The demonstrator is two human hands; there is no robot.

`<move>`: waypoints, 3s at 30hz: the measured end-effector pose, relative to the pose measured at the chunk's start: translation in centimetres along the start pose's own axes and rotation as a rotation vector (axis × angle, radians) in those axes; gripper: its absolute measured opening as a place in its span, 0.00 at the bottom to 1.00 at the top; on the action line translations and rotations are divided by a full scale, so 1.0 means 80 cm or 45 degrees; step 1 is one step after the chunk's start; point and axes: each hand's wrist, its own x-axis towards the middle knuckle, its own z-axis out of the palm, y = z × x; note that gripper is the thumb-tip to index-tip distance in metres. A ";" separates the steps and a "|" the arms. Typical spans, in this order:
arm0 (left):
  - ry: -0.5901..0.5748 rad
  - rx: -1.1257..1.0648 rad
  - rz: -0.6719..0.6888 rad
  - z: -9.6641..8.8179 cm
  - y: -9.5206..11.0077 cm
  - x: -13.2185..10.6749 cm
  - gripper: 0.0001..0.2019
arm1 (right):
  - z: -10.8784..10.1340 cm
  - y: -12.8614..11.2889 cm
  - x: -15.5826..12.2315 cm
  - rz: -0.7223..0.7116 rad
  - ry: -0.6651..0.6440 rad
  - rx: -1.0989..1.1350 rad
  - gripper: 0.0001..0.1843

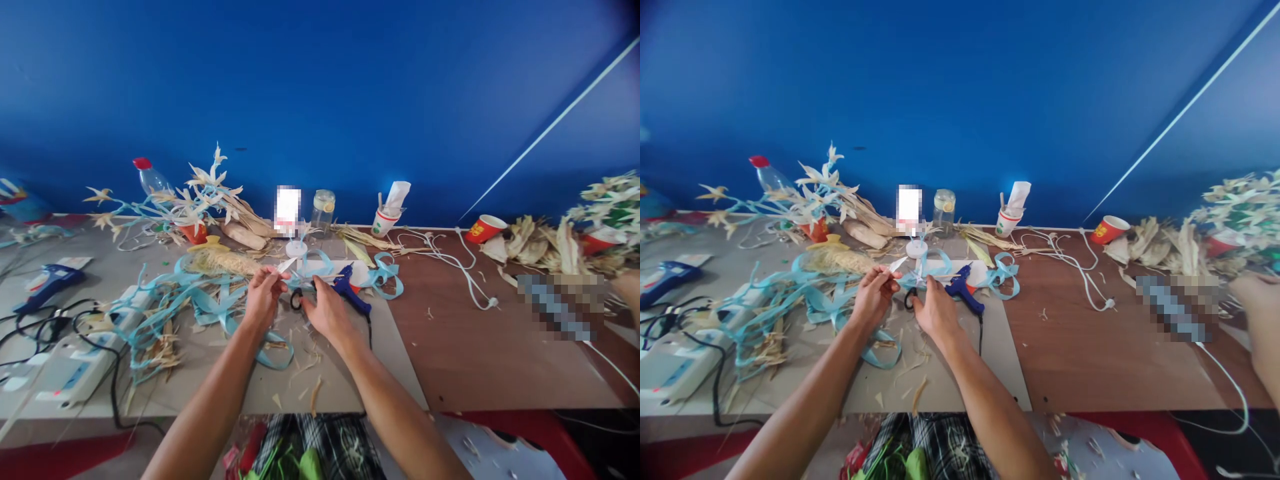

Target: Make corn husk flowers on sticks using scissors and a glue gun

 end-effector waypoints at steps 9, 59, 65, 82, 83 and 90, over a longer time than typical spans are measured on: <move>-0.187 0.099 -0.067 0.012 0.001 -0.009 0.13 | -0.009 0.006 0.011 -0.107 0.238 0.635 0.20; -0.203 1.232 0.504 0.010 -0.005 -0.014 0.04 | -0.012 0.017 0.028 0.265 0.392 1.298 0.10; -0.310 0.516 0.169 0.017 -0.001 -0.018 0.08 | -0.009 0.015 0.028 0.257 0.290 1.360 0.11; -0.418 0.156 -0.413 0.014 -0.004 -0.015 0.14 | -0.013 0.012 0.023 0.143 0.072 1.377 0.12; -0.415 0.163 -0.408 0.014 -0.005 -0.014 0.13 | -0.013 0.012 0.023 0.127 0.067 1.341 0.12; -0.299 0.241 -0.346 0.016 -0.009 -0.013 0.12 | -0.016 0.010 0.021 0.101 0.056 1.256 0.12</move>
